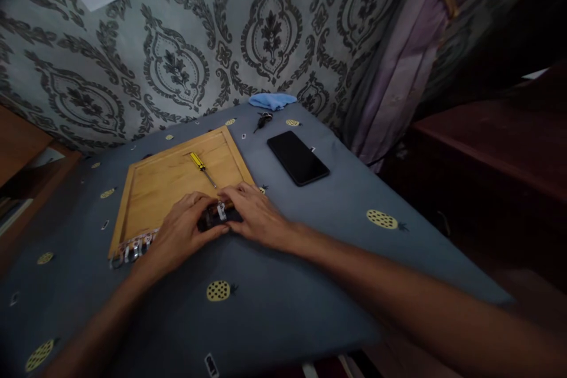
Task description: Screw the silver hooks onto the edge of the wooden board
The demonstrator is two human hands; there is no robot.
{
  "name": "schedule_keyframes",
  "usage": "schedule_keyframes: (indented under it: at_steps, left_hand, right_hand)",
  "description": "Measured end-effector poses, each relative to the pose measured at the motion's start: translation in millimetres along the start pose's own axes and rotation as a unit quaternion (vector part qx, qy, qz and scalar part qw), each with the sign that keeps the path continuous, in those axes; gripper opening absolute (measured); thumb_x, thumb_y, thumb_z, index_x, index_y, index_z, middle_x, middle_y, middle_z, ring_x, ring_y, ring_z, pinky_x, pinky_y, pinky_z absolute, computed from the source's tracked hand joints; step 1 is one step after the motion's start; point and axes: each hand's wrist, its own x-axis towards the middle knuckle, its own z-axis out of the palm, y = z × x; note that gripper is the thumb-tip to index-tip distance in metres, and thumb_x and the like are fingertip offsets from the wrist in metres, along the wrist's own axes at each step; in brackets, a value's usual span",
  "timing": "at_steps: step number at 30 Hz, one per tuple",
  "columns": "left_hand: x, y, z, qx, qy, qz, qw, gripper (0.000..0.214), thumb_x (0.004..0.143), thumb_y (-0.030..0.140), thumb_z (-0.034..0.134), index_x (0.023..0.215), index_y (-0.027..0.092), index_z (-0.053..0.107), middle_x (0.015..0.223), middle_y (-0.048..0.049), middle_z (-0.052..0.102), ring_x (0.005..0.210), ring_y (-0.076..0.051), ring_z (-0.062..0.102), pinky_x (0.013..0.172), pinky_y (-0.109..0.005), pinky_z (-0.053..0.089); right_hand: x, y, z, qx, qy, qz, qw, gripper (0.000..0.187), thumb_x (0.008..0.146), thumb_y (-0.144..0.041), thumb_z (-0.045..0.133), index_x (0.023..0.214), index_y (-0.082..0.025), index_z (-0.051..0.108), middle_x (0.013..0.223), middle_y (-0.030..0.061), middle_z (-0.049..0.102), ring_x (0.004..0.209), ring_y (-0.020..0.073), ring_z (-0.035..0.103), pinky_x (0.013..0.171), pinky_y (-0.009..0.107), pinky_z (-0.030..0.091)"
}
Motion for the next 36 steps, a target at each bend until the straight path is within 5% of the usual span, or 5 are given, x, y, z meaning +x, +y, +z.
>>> schedule_keyframes:
  at_steps: [14,19,24,29,36]
  left_hand:
    - [0.3,13.7,-8.8,0.025,-0.038,-0.052,0.998,0.037,0.097,0.042,0.069,0.126,0.019,0.069,0.12,-0.0098,0.067,0.12,-0.031,0.06,0.103,-0.047,0.049]
    - [0.4,13.3,-9.7,0.026,-0.039,-0.056,0.997,0.034,0.096,0.044,0.068,0.119,0.019,0.071,0.12,-0.0102,0.067,0.12,-0.032,0.059,0.104,-0.048,0.048]
    - [-0.2,9.8,-4.2,0.031,-0.008,-0.042,0.999,0.035,0.095,0.044,0.07,0.121,0.021,0.07,0.119,-0.0097,0.067,0.118,-0.031,0.059,0.102,-0.047,0.048]
    - [-1.0,6.8,-2.0,0.041,-0.001,-0.024,0.999,0.037,0.096,0.044,0.068,0.122,0.018,0.07,0.119,-0.0122,0.068,0.117,-0.034,0.061,0.1,-0.05,0.05]
    - [-2.5,4.5,0.4,0.048,0.02,-0.009,0.999,0.031,0.096,0.042,0.068,0.116,0.019,0.072,0.116,-0.0107,0.069,0.116,-0.032,0.062,0.098,-0.048,0.051]
  right_hand:
    - [3.3,7.2,-8.6,0.041,0.005,-0.022,0.999,0.055,0.076,0.001,0.049,0.124,-0.02,0.064,0.12,0.0109,0.073,0.117,0.0261,0.069,0.102,0.046,0.056]
    - [64.7,10.5,-15.8,0.043,-0.008,0.063,0.997,0.021,0.092,-0.016,0.056,0.11,-0.02,0.067,0.104,0.0078,0.077,0.095,0.0219,0.073,0.083,0.034,0.058]
    - [138.7,7.2,5.0,-0.113,-0.024,0.147,0.982,0.05,0.086,-0.028,0.077,0.13,-0.017,0.058,0.117,0.0127,0.075,0.105,0.027,0.07,0.089,0.037,0.055]
    - [161.0,12.3,20.7,-0.144,-0.039,0.149,0.978,0.055,0.088,-0.011,0.063,0.142,-0.008,0.052,0.116,0.0195,0.075,0.113,0.0327,0.069,0.097,0.043,0.053]
    - [115.8,7.8,-18.3,0.117,0.168,0.122,0.971,0.031,0.088,-0.025,0.063,0.118,-0.017,0.064,0.097,0.0034,0.068,0.076,0.0174,0.065,0.07,0.032,0.057]
